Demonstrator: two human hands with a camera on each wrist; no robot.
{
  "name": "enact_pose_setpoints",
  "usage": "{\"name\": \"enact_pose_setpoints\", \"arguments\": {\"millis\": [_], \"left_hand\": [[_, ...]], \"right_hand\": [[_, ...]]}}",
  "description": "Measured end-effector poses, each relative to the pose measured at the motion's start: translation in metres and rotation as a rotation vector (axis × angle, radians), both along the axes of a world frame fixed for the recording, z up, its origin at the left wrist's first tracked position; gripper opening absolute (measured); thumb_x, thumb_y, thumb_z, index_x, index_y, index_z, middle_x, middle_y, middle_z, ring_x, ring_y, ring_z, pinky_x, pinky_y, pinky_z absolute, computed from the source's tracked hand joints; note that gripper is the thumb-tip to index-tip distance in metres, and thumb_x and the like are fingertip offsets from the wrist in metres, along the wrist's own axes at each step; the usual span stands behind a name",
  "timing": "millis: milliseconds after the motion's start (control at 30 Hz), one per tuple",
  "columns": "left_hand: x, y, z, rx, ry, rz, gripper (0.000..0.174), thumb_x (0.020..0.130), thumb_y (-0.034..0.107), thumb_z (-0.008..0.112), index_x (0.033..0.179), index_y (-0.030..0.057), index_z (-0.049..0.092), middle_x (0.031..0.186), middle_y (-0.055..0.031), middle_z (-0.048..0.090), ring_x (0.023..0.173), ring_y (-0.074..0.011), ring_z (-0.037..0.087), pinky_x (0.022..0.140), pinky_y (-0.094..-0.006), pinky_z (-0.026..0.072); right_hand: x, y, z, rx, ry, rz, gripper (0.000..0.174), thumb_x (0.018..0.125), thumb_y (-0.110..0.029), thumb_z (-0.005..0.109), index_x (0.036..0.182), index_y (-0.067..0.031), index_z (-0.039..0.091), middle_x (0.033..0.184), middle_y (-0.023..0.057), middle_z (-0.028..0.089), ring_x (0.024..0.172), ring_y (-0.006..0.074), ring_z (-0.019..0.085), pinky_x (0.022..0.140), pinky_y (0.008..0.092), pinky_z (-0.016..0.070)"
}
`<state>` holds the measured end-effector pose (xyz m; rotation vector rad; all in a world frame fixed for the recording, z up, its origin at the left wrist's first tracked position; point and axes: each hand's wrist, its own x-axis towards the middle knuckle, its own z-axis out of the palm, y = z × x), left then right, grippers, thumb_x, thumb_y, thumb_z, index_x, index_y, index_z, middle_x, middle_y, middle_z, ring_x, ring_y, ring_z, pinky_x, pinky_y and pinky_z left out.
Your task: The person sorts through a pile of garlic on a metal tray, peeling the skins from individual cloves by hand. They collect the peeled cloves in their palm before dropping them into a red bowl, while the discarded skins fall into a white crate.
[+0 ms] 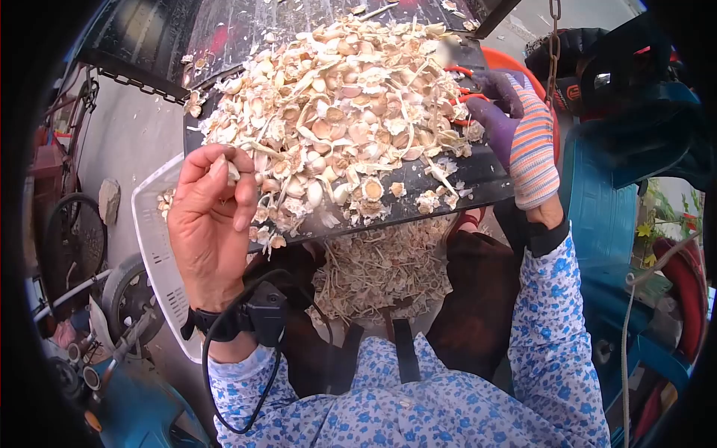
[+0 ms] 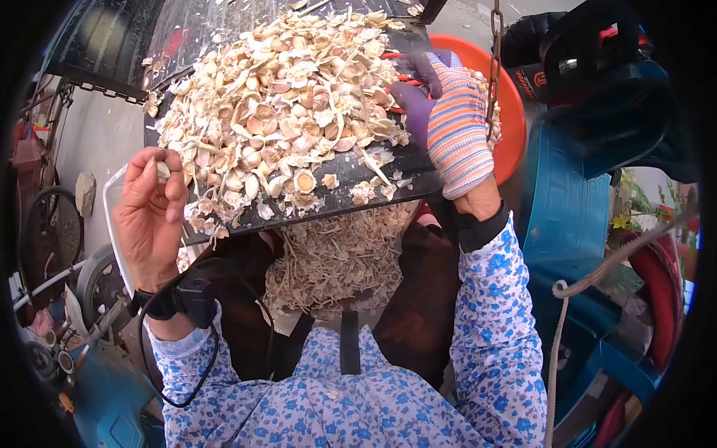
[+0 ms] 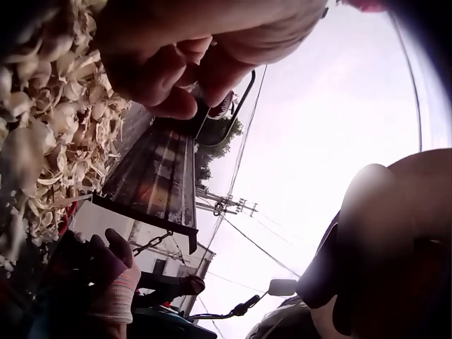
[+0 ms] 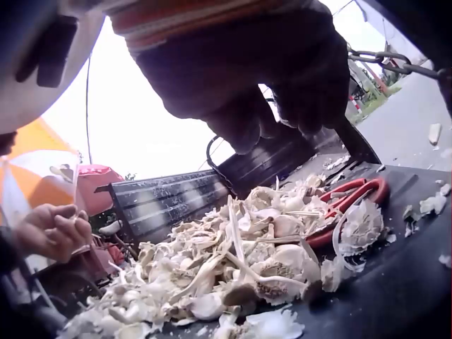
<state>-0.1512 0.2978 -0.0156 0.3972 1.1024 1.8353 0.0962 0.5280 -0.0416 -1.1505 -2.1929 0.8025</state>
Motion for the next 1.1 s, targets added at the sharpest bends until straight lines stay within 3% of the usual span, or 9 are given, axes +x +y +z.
{"name": "enact_pose_setpoints", "arguments": {"millis": [67, 100, 300, 333, 433, 633, 700, 900, 1100], "left_hand": [[-0.032, -0.043, 0.012, -0.086, 0.235, 0.162, 0.015, 0.094, 0.008, 0.052, 0.105, -0.001, 0.055, 0.098, -0.0137, 0.059, 0.069, -0.0119, 0.053, 0.049, -0.018, 0.0388], [-0.048, -0.067, 0.014, -0.173, 0.375, 0.27, 0.014, 0.094, 0.01, 0.053, 0.104, 0.0008, 0.056, 0.095, -0.0105, 0.061, 0.07, -0.0109, 0.054, 0.053, -0.0181, 0.0398], [-0.095, -0.173, -0.019, -0.843, 0.688, 0.67, 0.045, 0.088, 0.02, 0.062, 0.125, -0.0038, 0.051, 0.109, -0.0086, 0.061, 0.098, -0.0136, 0.055, 0.086, -0.0263, 0.0398], [-0.085, -0.169, -0.014, -0.774, 0.707, 0.553, 0.05, 0.09, 0.02, 0.06, 0.13, -0.0048, 0.045, 0.121, -0.011, 0.055, 0.106, -0.0182, 0.053, 0.087, -0.0289, 0.043], [-0.02, -0.106, 0.007, -0.609, 0.74, 0.407, 0.041, 0.088, 0.017, 0.063, 0.124, -0.0018, 0.053, 0.117, -0.0105, 0.057, 0.103, -0.0146, 0.057, 0.081, -0.0262, 0.0456], [0.053, -0.023, -0.033, -0.553, 0.775, -0.093, 0.014, 0.086, 0.002, 0.054, 0.098, 0.0006, 0.063, 0.086, -0.0066, 0.066, 0.073, -0.008, 0.062, 0.06, -0.0208, 0.0479], [0.054, -0.013, -0.065, -0.499, 1.071, -0.056, 0.015, 0.081, 0.001, 0.059, 0.095, 0.0003, 0.061, 0.083, -0.0097, 0.063, 0.065, -0.013, 0.06, 0.058, -0.0257, 0.0468], [0.065, 0.006, -0.071, -0.507, 1.458, 0.016, 0.012, 0.073, 0.003, 0.061, 0.083, 0.0024, 0.054, 0.079, -0.0175, 0.053, 0.064, -0.0371, 0.057, 0.057, -0.0461, 0.0442], [0.061, 0.014, -0.087, -0.493, 1.669, -0.017, 0.01, 0.073, 0.002, 0.057, 0.082, 0.0017, 0.054, 0.076, -0.0176, 0.053, 0.057, -0.0357, 0.057, 0.05, -0.0447, 0.0449]], "right_hand": [[-0.018, -0.035, 0.011, -0.482, 0.167, 0.112, 0.027, 0.08, -0.007, 0.067, 0.105, -0.0002, 0.063, 0.088, 0.0029, 0.063, 0.083, 0.0086, 0.058, 0.074, 0.0241, 0.0482], [-0.022, -0.047, 0.007, -0.478, 0.132, 0.291, 0.029, 0.078, -0.008, 0.068, 0.106, -0.0031, 0.064, 0.087, 0.0052, 0.063, 0.082, 0.0119, 0.059, 0.072, 0.0254, 0.0482], [-0.048, -0.101, -0.021, 0.309, -0.349, 0.67, 0.023, 0.075, -0.012, 0.065, 0.097, -0.0073, 0.06, 0.085, 0.0125, 0.055, 0.081, 0.0329, 0.057, 0.068, 0.0432, 0.0462], [-0.052, -0.102, -0.025, 0.355, -0.402, 0.667, 0.024, 0.073, -0.011, 0.065, 0.096, -0.0073, 0.06, 0.087, 0.0129, 0.055, 0.083, 0.0326, 0.057, 0.069, 0.0433, 0.0458], [-0.055, -0.1, -0.03, 0.383, -0.449, 0.683, 0.026, 0.07, -0.012, 0.064, 0.095, -0.0069, 0.059, 0.092, 0.0143, 0.055, 0.09, 0.0322, 0.056, 0.075, 0.0436, 0.0446], [-0.04, -0.091, -0.027, 0.393, -0.646, 0.607, 0.033, 0.068, -0.015, 0.069, 0.1, -0.0097, 0.062, 0.101, 0.0139, 0.058, 0.097, 0.0286, 0.058, 0.082, 0.0415, 0.0462], [-0.038, -0.085, -0.019, 0.408, -0.788, 0.503, 0.029, 0.07, -0.013, 0.065, 0.098, -0.0095, 0.062, 0.101, 0.0127, 0.059, 0.097, 0.028, 0.058, 0.081, 0.0427, 0.0454], [-0.05, -0.103, -0.015, 0.225, -0.303, 0.548, 0.027, 0.073, -0.015, 0.063, 0.099, -0.0056, 0.059, 0.097, 0.0158, 0.057, 0.091, 0.0318, 0.059, 0.075, 0.0425, 0.0476], [-0.074, -0.114, -0.031, 0.352, -0.461, 0.694, 0.03, 0.072, -0.017, 0.066, 0.098, -0.0053, 0.058, 0.099, 0.0165, 0.057, 0.092, 0.0319, 0.059, 0.076, 0.0425, 0.0468]]}}
